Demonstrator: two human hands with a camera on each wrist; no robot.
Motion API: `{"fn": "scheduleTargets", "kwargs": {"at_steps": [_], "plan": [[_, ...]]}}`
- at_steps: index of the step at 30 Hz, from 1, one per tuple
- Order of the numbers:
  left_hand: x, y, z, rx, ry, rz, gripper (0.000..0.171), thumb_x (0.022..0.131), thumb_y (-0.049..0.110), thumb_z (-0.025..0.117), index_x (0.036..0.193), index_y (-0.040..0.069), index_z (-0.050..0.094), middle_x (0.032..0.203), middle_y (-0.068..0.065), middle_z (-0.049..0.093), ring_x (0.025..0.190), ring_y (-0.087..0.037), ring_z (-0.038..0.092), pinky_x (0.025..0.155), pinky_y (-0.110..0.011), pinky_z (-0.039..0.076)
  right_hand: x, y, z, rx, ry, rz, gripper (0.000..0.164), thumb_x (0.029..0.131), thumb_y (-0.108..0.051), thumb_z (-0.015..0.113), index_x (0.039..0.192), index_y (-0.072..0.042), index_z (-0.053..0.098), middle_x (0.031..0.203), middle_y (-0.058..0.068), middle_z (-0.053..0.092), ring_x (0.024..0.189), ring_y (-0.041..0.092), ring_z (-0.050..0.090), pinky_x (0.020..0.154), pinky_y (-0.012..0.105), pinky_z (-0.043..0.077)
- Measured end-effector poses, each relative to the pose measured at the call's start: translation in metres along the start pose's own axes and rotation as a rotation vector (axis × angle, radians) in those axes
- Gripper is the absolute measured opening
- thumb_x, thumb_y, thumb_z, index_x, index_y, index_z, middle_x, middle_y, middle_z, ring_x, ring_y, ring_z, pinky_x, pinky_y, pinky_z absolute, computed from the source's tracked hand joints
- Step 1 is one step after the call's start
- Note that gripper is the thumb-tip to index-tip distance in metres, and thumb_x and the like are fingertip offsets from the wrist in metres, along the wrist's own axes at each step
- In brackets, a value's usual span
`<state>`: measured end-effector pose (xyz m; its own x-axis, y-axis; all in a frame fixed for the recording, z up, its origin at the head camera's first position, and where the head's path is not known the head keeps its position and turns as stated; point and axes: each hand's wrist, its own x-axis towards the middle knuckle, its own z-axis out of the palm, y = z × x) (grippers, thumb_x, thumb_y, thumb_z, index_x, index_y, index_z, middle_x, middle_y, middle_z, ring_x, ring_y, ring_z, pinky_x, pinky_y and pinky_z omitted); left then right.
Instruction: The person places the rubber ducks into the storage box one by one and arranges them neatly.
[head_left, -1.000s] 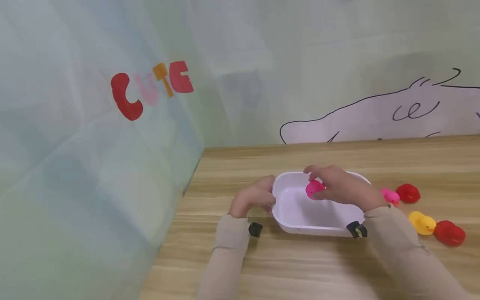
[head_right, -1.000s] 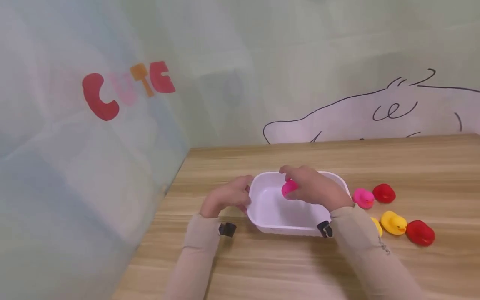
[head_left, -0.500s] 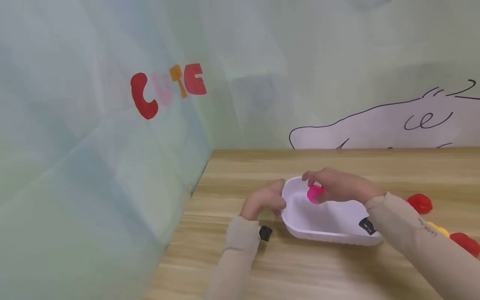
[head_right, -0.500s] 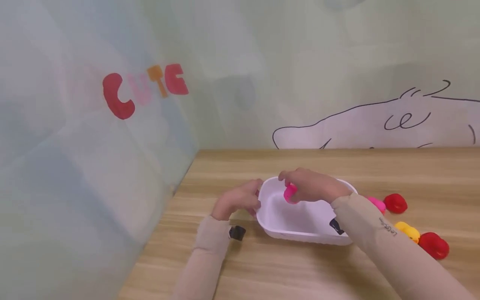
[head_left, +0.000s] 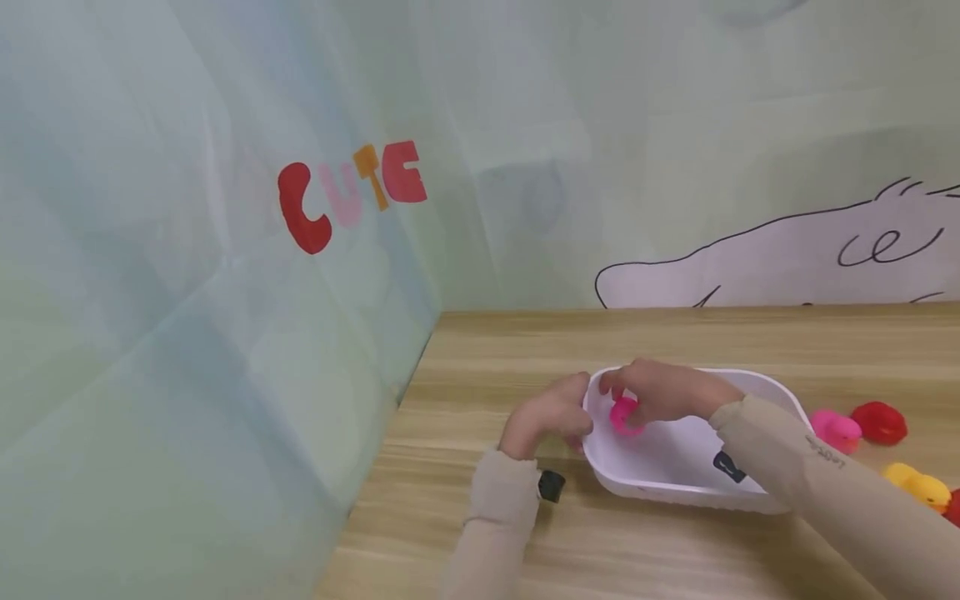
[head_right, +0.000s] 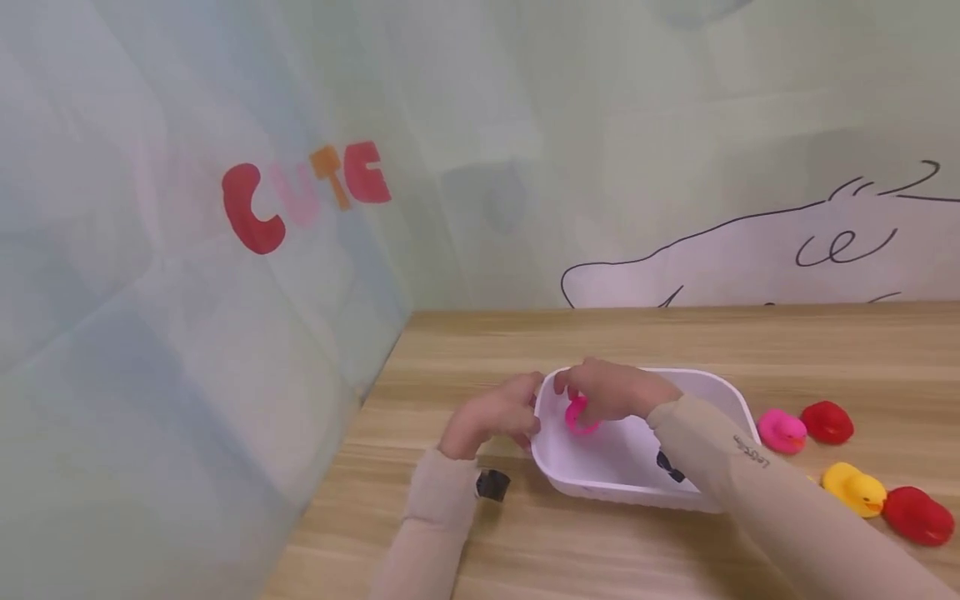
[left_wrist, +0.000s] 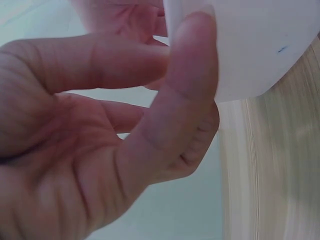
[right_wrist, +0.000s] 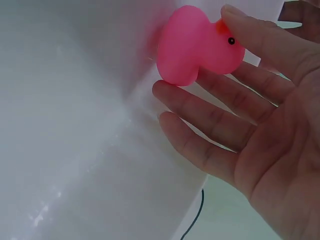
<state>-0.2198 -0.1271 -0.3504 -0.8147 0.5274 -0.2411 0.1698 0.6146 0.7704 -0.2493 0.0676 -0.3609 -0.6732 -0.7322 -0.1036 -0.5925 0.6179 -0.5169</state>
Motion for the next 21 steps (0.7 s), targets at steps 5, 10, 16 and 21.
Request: {"fn": "scheduleTargets", "kwargs": {"at_steps": [5,10,16,21], "plan": [[0.003,0.006,0.003,0.012,0.005,0.042,0.035,0.072,-0.021,0.051,0.106,-0.016,0.058,0.079,-0.013,0.059,0.054,-0.020,0.058,0.052,-0.041,0.061,-0.005,0.004,0.001,0.008,0.016,-0.003,0.049,0.083,-0.004,0.078,0.129,0.000,0.060,0.110,0.009,0.066,0.092,0.021,0.060,0.075,0.029,0.057],[0.003,0.010,0.003,-0.006,0.004,0.035,0.037,0.072,-0.021,0.051,0.109,-0.016,0.056,0.091,-0.026,0.063,0.055,-0.021,0.058,0.055,-0.044,0.062,-0.008,0.005,-0.001,0.003,0.015,0.010,0.051,0.084,-0.005,0.079,0.130,-0.001,0.059,0.113,0.010,0.066,0.095,0.023,0.061,0.079,0.033,0.058],[0.002,0.007,0.004,-0.026,0.003,0.008,0.041,0.073,-0.020,0.053,0.114,-0.015,0.054,0.105,-0.033,0.061,0.061,-0.022,0.059,0.060,-0.048,0.063,-0.019,0.005,-0.009,-0.009,0.013,0.034,0.053,0.085,-0.008,0.079,0.134,-0.004,0.061,0.117,0.013,0.066,0.098,0.028,0.064,0.082,0.037,0.060],[-0.001,0.000,0.002,-0.024,0.034,-0.017,0.045,0.073,-0.019,0.054,0.117,-0.014,0.051,0.106,-0.030,0.059,0.065,-0.024,0.059,0.060,-0.048,0.063,-0.038,0.002,-0.025,-0.030,0.051,0.039,0.048,0.086,-0.005,0.078,0.132,-0.004,0.062,0.117,0.014,0.067,0.101,0.033,0.066,0.079,0.036,0.061]]}}
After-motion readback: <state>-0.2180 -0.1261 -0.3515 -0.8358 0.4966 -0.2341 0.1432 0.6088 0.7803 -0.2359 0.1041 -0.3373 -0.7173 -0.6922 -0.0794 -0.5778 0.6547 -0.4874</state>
